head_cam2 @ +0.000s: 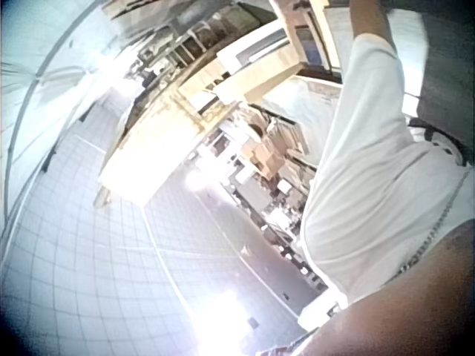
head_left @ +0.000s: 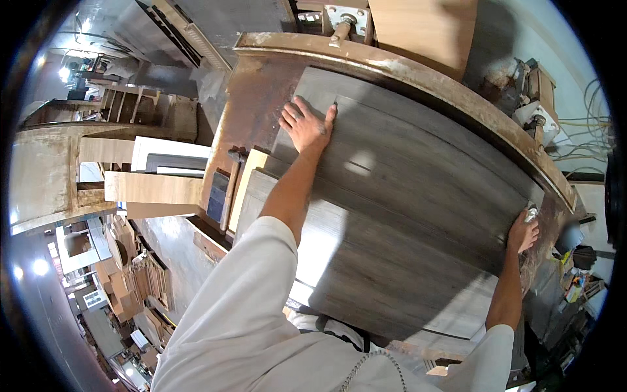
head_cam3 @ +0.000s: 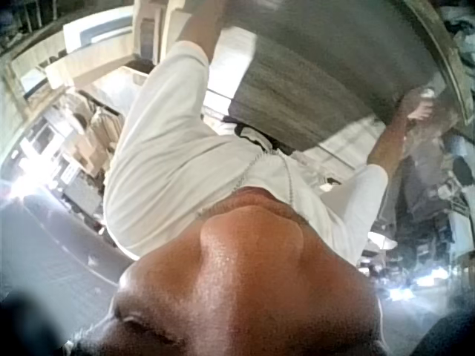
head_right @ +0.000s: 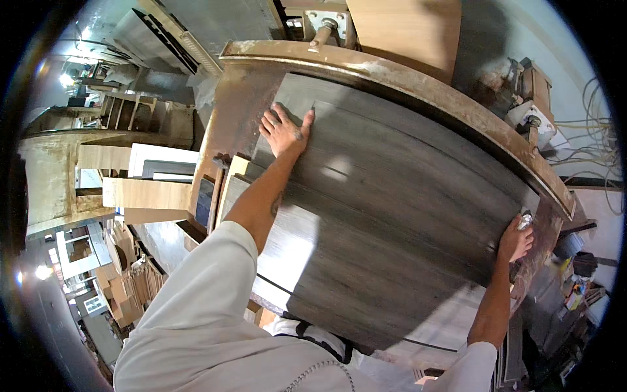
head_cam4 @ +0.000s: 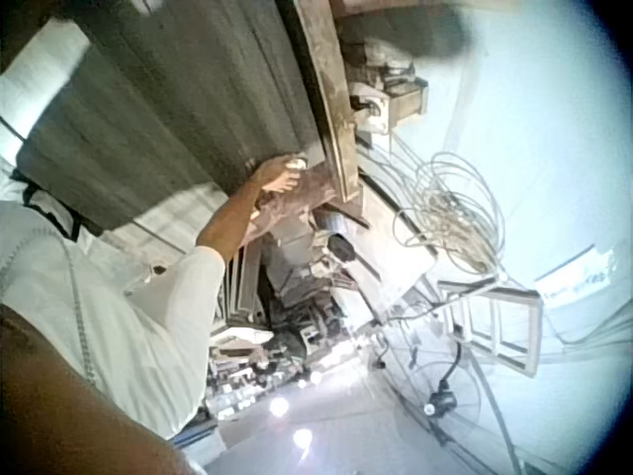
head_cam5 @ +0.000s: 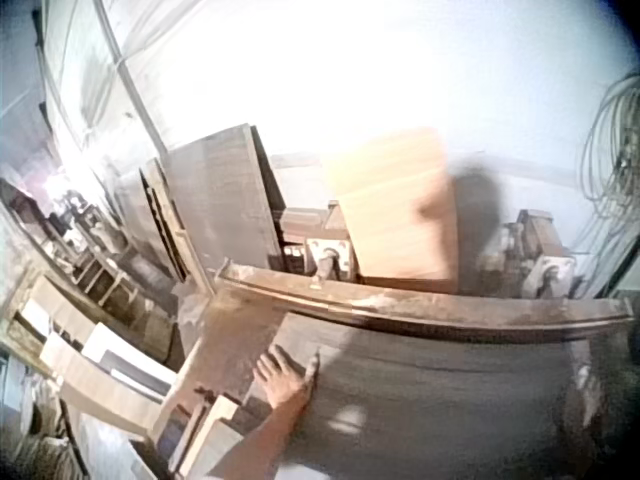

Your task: The person wipes a series of wooden panels with a white cloth, handling each one individually before placing it on a stack on the floor.

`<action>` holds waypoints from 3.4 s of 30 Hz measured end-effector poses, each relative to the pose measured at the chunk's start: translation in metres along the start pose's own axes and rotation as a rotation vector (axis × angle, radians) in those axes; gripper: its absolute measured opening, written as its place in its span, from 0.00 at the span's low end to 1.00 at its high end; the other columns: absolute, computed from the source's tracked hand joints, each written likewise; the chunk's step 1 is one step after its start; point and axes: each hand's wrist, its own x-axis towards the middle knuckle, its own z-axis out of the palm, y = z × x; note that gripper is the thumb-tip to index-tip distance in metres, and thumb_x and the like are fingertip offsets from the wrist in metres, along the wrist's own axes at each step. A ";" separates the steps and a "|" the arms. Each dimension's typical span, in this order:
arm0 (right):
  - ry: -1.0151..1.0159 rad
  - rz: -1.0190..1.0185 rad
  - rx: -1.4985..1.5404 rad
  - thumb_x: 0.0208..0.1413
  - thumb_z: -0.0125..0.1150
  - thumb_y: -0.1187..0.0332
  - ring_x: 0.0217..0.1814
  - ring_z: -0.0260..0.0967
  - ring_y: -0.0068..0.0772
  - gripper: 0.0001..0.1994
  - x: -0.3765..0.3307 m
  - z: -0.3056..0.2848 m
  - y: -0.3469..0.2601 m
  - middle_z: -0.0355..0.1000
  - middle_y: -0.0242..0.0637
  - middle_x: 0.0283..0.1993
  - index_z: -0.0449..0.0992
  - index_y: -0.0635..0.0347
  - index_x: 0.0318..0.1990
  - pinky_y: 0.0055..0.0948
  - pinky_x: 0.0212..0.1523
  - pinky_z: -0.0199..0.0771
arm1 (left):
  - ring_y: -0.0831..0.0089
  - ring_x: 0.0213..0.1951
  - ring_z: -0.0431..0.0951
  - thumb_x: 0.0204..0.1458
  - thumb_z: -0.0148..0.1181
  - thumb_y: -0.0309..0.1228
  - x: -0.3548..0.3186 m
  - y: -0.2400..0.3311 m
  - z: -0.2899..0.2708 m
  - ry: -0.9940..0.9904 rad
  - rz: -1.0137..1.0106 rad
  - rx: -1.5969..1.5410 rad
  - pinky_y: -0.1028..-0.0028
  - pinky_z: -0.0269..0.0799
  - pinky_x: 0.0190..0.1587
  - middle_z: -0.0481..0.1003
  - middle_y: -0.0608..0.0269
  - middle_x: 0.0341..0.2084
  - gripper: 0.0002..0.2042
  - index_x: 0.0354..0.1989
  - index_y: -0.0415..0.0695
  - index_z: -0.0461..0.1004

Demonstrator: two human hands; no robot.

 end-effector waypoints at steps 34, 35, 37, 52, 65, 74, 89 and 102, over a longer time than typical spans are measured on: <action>0.003 -0.010 0.086 0.58 0.45 0.41 0.57 0.60 0.58 0.33 -0.003 -0.017 -0.013 0.65 0.57 0.51 0.66 0.66 0.54 0.55 0.53 0.62 | 0.44 0.67 0.47 0.49 0.32 0.73 0.006 -0.003 0.015 0.027 0.030 0.187 0.50 0.41 0.66 0.48 0.33 0.65 0.51 0.69 0.38 0.44; 0.008 -0.022 0.089 0.58 0.45 0.41 0.57 0.60 0.58 0.33 -0.004 -0.017 -0.012 0.65 0.57 0.51 0.66 0.66 0.54 0.55 0.54 0.62 | 0.44 0.66 0.48 0.49 0.32 0.73 0.005 -0.004 0.016 0.029 0.027 0.196 0.49 0.41 0.65 0.48 0.33 0.65 0.51 0.69 0.38 0.44; -0.093 -0.054 0.122 0.57 0.47 0.41 0.58 0.59 0.59 0.34 0.003 -0.018 -0.012 0.64 0.57 0.53 0.65 0.66 0.54 0.56 0.55 0.62 | 0.44 0.66 0.48 0.49 0.33 0.73 0.007 -0.008 0.016 0.051 0.031 0.200 0.49 0.42 0.65 0.49 0.33 0.64 0.51 0.69 0.38 0.44; -0.894 -0.387 -0.122 0.51 0.52 0.34 0.65 0.56 0.64 0.45 0.097 -0.029 -0.009 0.58 0.66 0.62 0.66 0.77 0.56 0.51 0.63 0.56 | 0.41 0.65 0.49 0.48 0.31 0.74 0.003 -0.015 0.022 0.044 0.052 0.148 0.46 0.41 0.64 0.50 0.31 0.63 0.52 0.67 0.35 0.47; -0.761 -0.265 0.140 0.47 0.62 0.40 0.58 0.64 0.58 0.44 0.113 0.024 0.029 0.67 0.61 0.54 0.63 0.74 0.58 0.43 0.61 0.60 | 0.40 0.67 0.43 0.51 0.35 0.70 0.004 -0.015 0.010 -0.011 0.032 0.025 0.48 0.33 0.67 0.47 0.30 0.64 0.51 0.68 0.32 0.40; -0.878 -0.085 0.433 0.51 0.57 0.61 0.56 0.66 0.53 0.30 0.157 0.027 0.032 0.66 0.61 0.55 0.64 0.77 0.56 0.42 0.53 0.65 | 0.43 0.67 0.48 0.51 0.36 0.68 0.110 -0.017 -0.005 -0.302 -0.078 -0.457 0.47 0.44 0.65 0.50 0.35 0.65 0.49 0.67 0.34 0.46; -0.241 0.293 1.387 0.54 0.55 0.72 0.61 0.62 0.38 0.31 0.062 -0.162 0.162 0.62 0.46 0.61 0.55 0.69 0.65 0.34 0.58 0.63 | 0.54 0.60 0.63 0.49 0.51 0.67 0.004 -0.049 -0.229 0.048 -0.164 -1.152 0.60 0.57 0.61 0.64 0.34 0.56 0.48 0.57 0.25 0.64; -0.144 0.196 1.355 0.52 0.59 0.67 0.35 0.71 0.32 0.15 0.006 -0.292 0.279 0.74 0.40 0.38 0.73 0.69 0.43 0.34 0.30 0.71 | 0.78 0.32 0.68 0.54 0.57 0.54 -0.086 -0.170 -0.334 0.233 0.368 -1.116 0.73 0.67 0.37 0.70 0.68 0.24 0.26 0.30 0.37 0.70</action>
